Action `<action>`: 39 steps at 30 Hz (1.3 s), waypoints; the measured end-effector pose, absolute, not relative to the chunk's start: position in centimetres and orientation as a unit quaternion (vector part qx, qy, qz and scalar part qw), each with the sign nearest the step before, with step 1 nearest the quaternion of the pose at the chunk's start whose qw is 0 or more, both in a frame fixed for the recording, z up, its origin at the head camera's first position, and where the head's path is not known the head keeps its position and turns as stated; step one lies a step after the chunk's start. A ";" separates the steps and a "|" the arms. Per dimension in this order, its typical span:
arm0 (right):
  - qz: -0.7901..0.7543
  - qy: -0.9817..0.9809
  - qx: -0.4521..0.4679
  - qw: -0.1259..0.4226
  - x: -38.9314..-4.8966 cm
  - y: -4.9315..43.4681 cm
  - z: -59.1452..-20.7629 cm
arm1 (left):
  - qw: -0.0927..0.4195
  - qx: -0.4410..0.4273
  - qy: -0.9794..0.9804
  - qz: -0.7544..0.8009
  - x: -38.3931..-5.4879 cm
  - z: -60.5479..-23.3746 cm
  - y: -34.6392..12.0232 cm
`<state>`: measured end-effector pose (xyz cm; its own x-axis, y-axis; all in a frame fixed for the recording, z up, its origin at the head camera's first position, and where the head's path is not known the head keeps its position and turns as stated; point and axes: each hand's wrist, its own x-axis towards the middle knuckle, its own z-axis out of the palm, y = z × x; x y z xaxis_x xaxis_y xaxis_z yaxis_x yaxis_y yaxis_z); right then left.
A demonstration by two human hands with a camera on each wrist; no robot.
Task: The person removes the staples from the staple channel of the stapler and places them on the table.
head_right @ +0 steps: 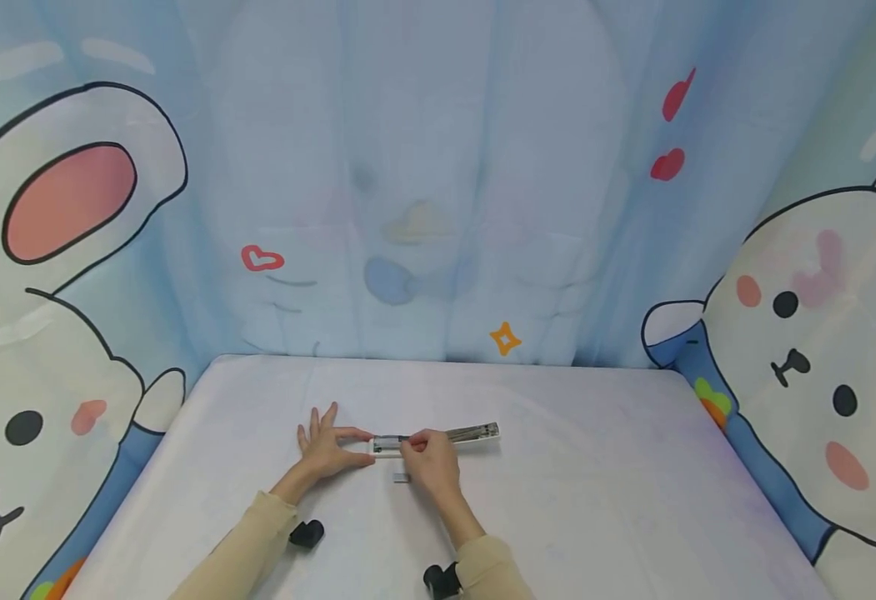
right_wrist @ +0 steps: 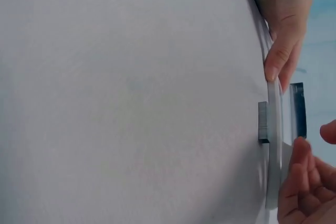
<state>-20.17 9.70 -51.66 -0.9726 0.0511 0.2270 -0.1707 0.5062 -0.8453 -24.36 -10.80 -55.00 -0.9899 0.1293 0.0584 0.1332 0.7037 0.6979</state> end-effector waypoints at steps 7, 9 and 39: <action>0.477 -0.874 -0.034 0.081 -20.8 9.0 -52.0 | -0.003 -0.069 -0.924 -0.376 -24.3 -55.0 -10.7; 0.476 -0.875 -0.035 0.078 -21.0 8.9 -51.9 | 0.000 -0.070 -0.924 -0.376 -24.4 -54.9 -10.7; 0.571 -0.812 -0.108 0.048 -21.9 6.7 -51.7 | 0.011 -0.076 -0.924 -0.375 -24.4 -55.0 -10.7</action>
